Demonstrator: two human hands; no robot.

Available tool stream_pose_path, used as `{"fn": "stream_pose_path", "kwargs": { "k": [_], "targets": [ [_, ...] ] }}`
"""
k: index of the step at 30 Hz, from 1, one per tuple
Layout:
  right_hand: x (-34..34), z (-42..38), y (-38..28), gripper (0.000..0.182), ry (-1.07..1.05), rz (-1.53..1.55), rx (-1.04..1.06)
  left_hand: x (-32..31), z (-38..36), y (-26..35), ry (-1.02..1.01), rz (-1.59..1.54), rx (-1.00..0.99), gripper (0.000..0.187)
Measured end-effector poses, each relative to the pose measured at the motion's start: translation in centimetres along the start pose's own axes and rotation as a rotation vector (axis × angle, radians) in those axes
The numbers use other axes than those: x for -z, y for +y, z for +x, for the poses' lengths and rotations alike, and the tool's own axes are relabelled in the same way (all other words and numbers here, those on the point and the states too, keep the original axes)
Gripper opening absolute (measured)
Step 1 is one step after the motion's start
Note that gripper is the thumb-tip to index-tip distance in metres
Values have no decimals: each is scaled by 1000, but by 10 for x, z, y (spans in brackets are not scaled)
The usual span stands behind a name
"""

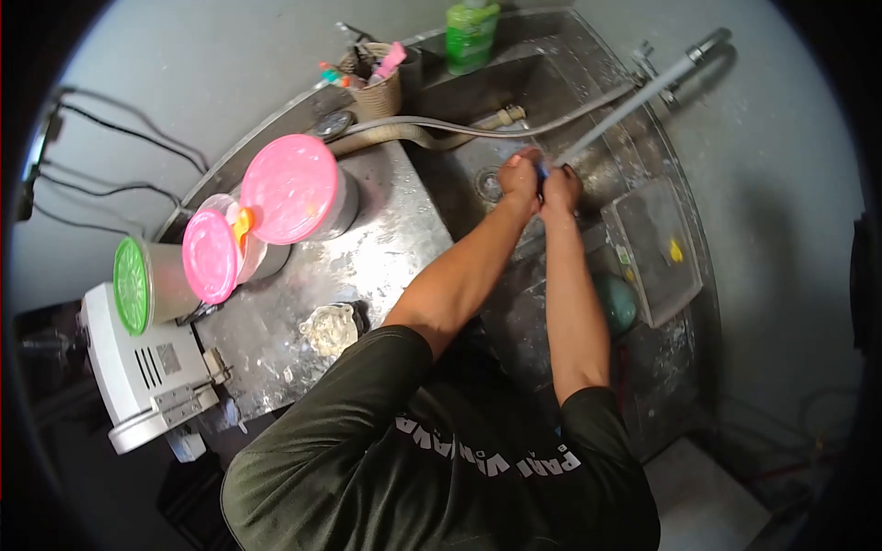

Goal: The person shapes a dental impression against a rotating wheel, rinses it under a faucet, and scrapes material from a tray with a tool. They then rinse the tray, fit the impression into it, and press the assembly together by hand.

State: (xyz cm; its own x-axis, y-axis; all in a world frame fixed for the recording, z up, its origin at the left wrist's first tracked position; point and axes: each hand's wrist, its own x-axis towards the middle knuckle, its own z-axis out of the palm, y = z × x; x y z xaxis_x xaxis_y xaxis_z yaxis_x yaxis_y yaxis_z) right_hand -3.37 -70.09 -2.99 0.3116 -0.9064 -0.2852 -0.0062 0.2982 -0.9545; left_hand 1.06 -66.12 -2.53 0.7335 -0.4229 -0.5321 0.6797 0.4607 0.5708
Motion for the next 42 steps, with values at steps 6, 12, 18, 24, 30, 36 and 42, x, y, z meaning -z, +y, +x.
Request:
{"fn": "stream_pose_path", "kwargs": {
  "k": [6, 12, 18, 24, 30, 36, 42],
  "targets": [
    [-6, -14, -10, 26, -1, -120, -25, 17, 19, -16, -133, -42, 270, 28],
    [11, -13, -16, 23, 19, -540, 279, -1, 3, -14, 61, -202, 380, 32],
    [17, -12, -31, 13, 21, -362, 287, -22, 8, -7, -30, -23, 263, 28],
    [-50, -59, -64, 12, -267, -613, 583, 5, 5, -13, -67, -61, 415, 29],
    [-198, -99, -87, 34, -549, -484, 992, 31, -30, 10, -149, 74, 302, 33],
    [-275, -106, -67, 39, -574, -383, 1024, 54, -50, 43, -181, 842, -332, 38],
    [-309, -99, -56, 9, -582, -95, 982, 61, -49, 74, -202, 1573, -594, 42]
  ]
}}
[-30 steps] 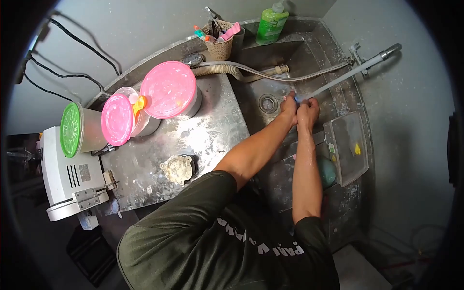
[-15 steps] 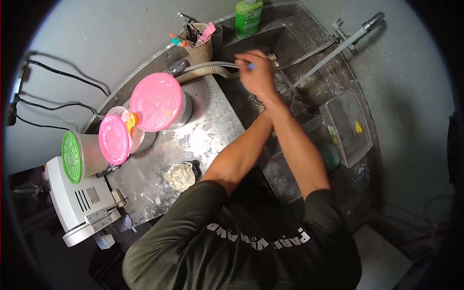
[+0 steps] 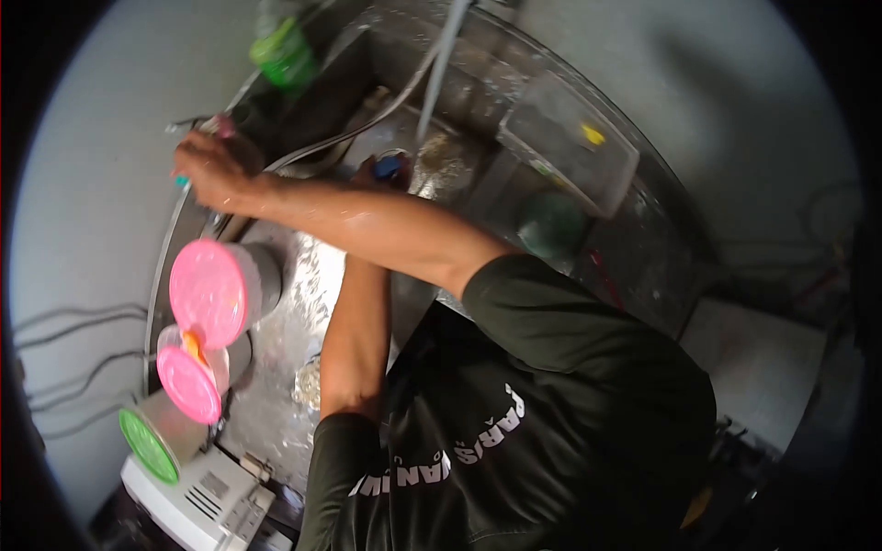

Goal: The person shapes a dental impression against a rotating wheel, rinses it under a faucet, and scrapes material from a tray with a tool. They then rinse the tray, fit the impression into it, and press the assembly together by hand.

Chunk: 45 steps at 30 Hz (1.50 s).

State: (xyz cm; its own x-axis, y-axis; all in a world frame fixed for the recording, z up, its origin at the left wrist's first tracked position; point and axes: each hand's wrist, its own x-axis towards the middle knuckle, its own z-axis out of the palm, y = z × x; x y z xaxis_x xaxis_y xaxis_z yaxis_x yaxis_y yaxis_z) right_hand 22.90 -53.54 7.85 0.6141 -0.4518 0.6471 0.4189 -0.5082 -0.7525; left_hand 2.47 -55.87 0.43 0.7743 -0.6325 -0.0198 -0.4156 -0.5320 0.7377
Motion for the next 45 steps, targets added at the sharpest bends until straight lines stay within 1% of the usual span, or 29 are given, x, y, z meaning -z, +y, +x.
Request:
{"fn": "stream_pose_path", "kwargs": {
  "k": [1, 3, 6, 8, 9, 11, 12, 13, 14, 16, 18, 20, 21, 22, 23, 24, 25, 26, 27, 28, 30, 31, 32, 35, 38, 39, 42, 43, 45],
  "targets": [
    [-6, 5, 10, 12, -70, -140, -26, -14, -1, -17, 115, -131, -185, 42],
    [-19, 5, 26, 16, -157, -299, -65, -7, -11, -6, 40, -355, -194, 42],
    [-22, -1, 36, 20, -215, -333, -38, -5, -16, -7, -14, -682, -65, 43],
    [-11, -6, 36, 22, -255, -289, 42, -17, -15, -16, -5, -784, -48, 43],
    [-11, -2, 38, 21, -326, -384, 57, -23, -14, -19, 14, -775, -96, 44],
    [-18, 10, 49, 19, -466, -576, 86, -14, -8, -21, -169, -1206, 170, 44],
    [-15, 12, 48, 16, -375, -468, 72, 2, -1, -25, -384, -1622, 514, 45],
    [1, 15, 23, 14, -287, -357, 56, 11, 2, -26, -608, -2009, 893, 45],
    [19, 19, -4, 13, -201, -244, 41, 9, 2, -28, -726, -2082, 893, 46],
    [47, 24, -51, 12, -88, -216, -6, -1, 4, -36, -947, -2232, 867, 47],
    [54, 33, -77, 12, 12, -117, 6, -14, 8, -55, -1153, -2382, 807, 49],
    [56, 48, -83, 12, 89, 138, 91, -28, 12, -75, -867, -2136, 628, 45],
    [74, 53, -93, 13, 78, 34, 198, -36, 15, -87, -739, -1981, 571, 44],
    [92, 57, -95, 14, 78, -10, 322, -46, 10, -80, -483, -1884, 549, 43],
    [109, 61, -92, 15, 50, -47, 424, -36, 15, -64, -421, -1790, 586, 39],
    [139, 58, -96, 16, -44, -135, 419, -20, 21, -46, -367, -1691, 626, 37],
    [169, 51, -94, 20, -166, -299, 380, -14, 25, -37, -377, -1814, 736, 33],
    [196, 40, -91, 26, -326, -476, 246, -6, 27, -27, -365, -1828, 806, 37],
    [222, 25, -87, 30, -415, -618, 225, -8, 30, -28, -403, -1870, 769, 39],
    [245, 9, -74, 32, -505, -613, 120, -13, 34, -30, -444, -1913, 728, 42],
    [288, -24, -45, 34, -699, -743, 84, -23, 38, -34, -492, -1963, 611, 43],
    [303, -44, -28, 31, -632, -655, -58, -26, 42, -32, -520, -1983, 547, 43],
    [311, -59, -15, 30, -563, -564, -199, -27, 45, -26, -494, -1961, 551, 44],
    [317, -80, -11, 19, -408, -598, -519, -33, 50, -15, -467, -1904, 561, 43],
    [303, -95, 0, 9, -356, -688, -391, -58, 62, -7, -344, -1828, 533, 40],
    [299, -102, 10, 7, -322, -756, -255, -66, 66, -7, -279, -1758, 621, 38],
    [296, -118, 5, 9, -308, -891, -247, -82, 71, -7, -187, -1872, 715, 31],
    [298, -117, 1, 10, -312, -921, -252, -74, 64, 11, -107, -1830, 754, 33],
    [305, -99, -13, 14, -378, -958, -433, -74, 60, 11, -101, -1720, 563, 37]
  ]
}}
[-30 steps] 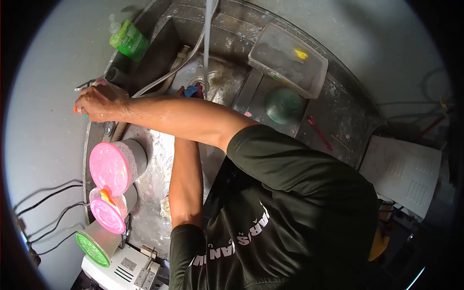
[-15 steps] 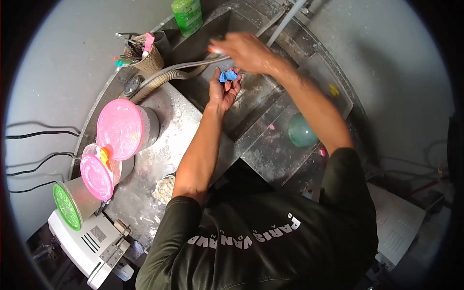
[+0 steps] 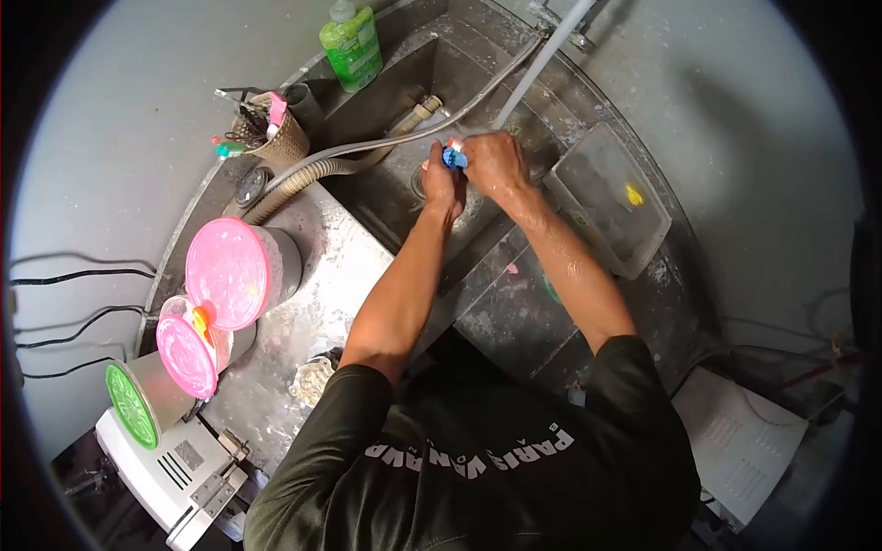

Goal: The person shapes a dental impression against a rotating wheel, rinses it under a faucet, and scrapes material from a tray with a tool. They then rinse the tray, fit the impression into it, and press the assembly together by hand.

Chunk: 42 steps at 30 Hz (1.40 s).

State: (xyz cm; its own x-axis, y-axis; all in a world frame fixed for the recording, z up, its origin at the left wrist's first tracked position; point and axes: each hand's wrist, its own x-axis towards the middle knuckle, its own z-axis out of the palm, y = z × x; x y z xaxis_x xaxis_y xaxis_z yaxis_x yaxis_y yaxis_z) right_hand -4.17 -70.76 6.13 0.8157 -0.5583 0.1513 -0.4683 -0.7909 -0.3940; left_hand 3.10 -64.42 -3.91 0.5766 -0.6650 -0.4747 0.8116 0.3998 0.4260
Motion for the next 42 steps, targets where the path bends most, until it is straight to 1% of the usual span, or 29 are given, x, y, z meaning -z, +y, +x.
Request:
{"fn": "stream_pose_path", "kwargs": {
  "k": [1, 2, 4, 5, 6, 8, 9, 11, 12, 15, 16, 18, 19, 20, 22, 24, 26, 27, 28, 29, 30, 31, 32, 35, 36, 39, 40, 42],
  "targets": [
    [8, 4, 2, 15, -64, -19, -67, 1, 1, -3, -50, 69, -61, 39],
    [5, 7, 10, 11, -41, 59, -28, 1, 5, -3, -36, 95, -89, 44],
    [10, 11, 15, 8, -47, 66, 169, 12, 16, 4, -119, 205, -63, 40],
    [12, 12, 17, 7, -53, 72, 269, 5, 8, 15, -155, 260, -52, 39],
    [11, 12, 28, 7, -100, 107, 213, 1, -4, 25, -161, 419, -26, 41],
    [14, 20, 48, 10, -185, 174, 106, 5, 3, 23, -196, 329, 49, 42],
    [13, 20, 50, 13, -177, 193, 160, 7, 8, 21, -216, 283, 86, 42],
    [23, 19, 44, 19, -161, 227, 264, 0, 9, 30, -175, 338, 177, 41],
    [17, 21, 46, 27, -189, 242, 257, -1, 7, 33, -153, 366, 228, 41],
    [26, 24, 52, 29, -181, 287, 334, -1, 10, 43, -187, 350, 353, 34],
    [23, 25, 54, 29, -196, 385, 252, -1, 10, 44, -172, 315, 434, 33],
    [19, 26, 61, 30, -203, 380, 311, 2, 20, 44, -209, 303, 512, 34],
    [26, 21, 52, 31, -211, 381, 329, 4, 20, 43, -222, 297, 563, 35],
    [32, 21, 42, 31, -264, 272, 288, 6, 22, 43, -276, 259, 601, 39],
    [27, 24, 57, 32, -271, 270, 330, 7, 24, 47, -219, 316, 656, 41],
    [23, 27, 68, 30, -265, 306, 373, 3, 23, 53, -179, 350, 671, 43],
    [22, 26, 56, 37, -228, 265, 481, 0, 20, 49, -156, 361, 669, 44],
    [21, 25, 51, 40, -209, 241, 532, 0, 22, 48, -173, 358, 702, 44],
    [22, 22, 43, 39, -188, 241, 591, 0, 26, 49, -190, 358, 736, 44],
    [21, 24, 50, 39, -167, 189, 565, 1, 29, 50, -208, 361, 769, 44],
    [20, 28, 65, 39, -149, 136, 544, 3, 30, 49, -195, 376, 765, 45],
    [27, 31, 65, 38, -133, 85, 526, 5, 28, 50, -180, 388, 759, 45],
    [35, 30, 67, 40, -169, 102, 507, 7, 26, 52, -161, 400, 755, 45],
    [31, 26, 49, 45, -152, 240, 663, 6, 29, 53, -242, 309, 860, 45],
    [28, 24, 46, 36, -123, 191, 624, 6, 30, 51, -238, 341, 858, 45],
    [25, 30, 78, 36, -95, 105, 473, 4, 27, 52, -229, 393, 837, 45],
    [32, 29, 71, 35, -84, 218, 532, 8, 29, 51, -228, 383, 829, 45],
    [28, 20, 51, 38, -105, 220, 613, 13, 31, 47, -255, 319, 844, 45]
  ]
}}
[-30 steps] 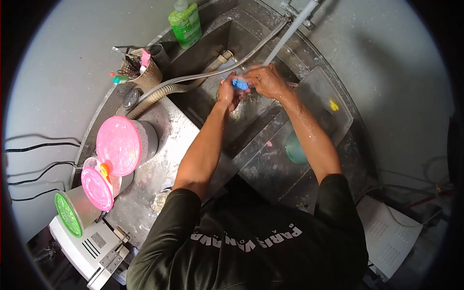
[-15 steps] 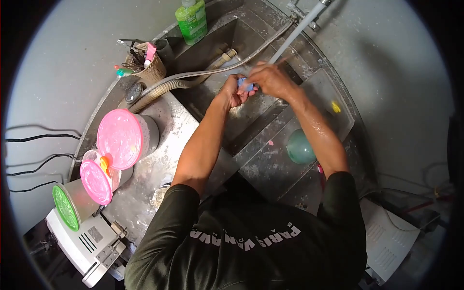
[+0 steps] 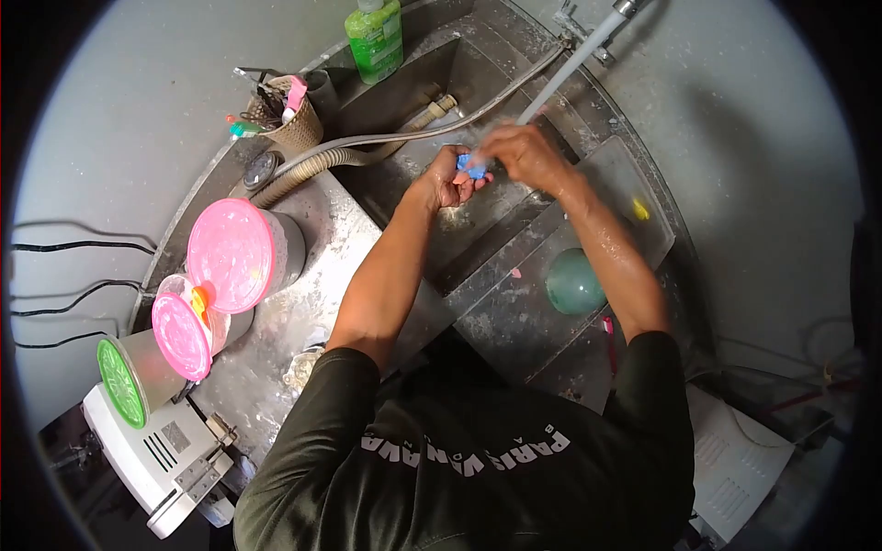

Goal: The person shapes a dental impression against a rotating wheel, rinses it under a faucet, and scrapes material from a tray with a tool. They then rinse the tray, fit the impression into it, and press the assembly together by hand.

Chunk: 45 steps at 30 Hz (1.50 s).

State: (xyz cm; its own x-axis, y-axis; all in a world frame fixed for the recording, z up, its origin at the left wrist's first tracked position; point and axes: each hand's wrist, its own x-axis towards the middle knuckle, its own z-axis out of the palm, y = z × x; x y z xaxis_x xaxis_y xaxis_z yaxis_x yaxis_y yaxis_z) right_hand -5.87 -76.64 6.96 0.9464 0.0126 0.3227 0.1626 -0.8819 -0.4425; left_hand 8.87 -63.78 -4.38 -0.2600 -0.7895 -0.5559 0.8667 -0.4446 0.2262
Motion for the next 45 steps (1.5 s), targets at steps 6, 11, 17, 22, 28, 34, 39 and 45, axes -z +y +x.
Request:
{"fn": "stream_pose_path", "kwargs": {
  "k": [6, 11, 17, 22, 28, 34, 39, 45],
  "targets": [
    [-3, -13, 18, 32, -17, -120, -1, -5, 3, -7, 122, 42, -88, 47],
    [4, -18, 10, 33, -49, -194, -44, -8, 1, -11, 157, -6, -48, 47],
    [5, -17, 6, 33, -6, -164, -7, -14, 2, -11, 130, 17, -68, 47],
    [-12, -18, 0, 28, 80, -73, -102, -31, -1, -14, 143, 65, -202, 44],
    [-13, -20, 10, 25, 173, -1, -244, -31, -3, -27, 105, 61, -531, 37],
    [-9, -20, 11, 23, 119, 15, -318, -33, -5, -31, 160, 85, -637, 30],
    [-28, -12, -4, 27, 114, -8, -361, -30, 19, -36, 159, -439, -551, 30],
    [-22, 48, -87, 22, 189, 119, -263, -25, 31, -65, 105, -441, -751, 38]
  ]
}}
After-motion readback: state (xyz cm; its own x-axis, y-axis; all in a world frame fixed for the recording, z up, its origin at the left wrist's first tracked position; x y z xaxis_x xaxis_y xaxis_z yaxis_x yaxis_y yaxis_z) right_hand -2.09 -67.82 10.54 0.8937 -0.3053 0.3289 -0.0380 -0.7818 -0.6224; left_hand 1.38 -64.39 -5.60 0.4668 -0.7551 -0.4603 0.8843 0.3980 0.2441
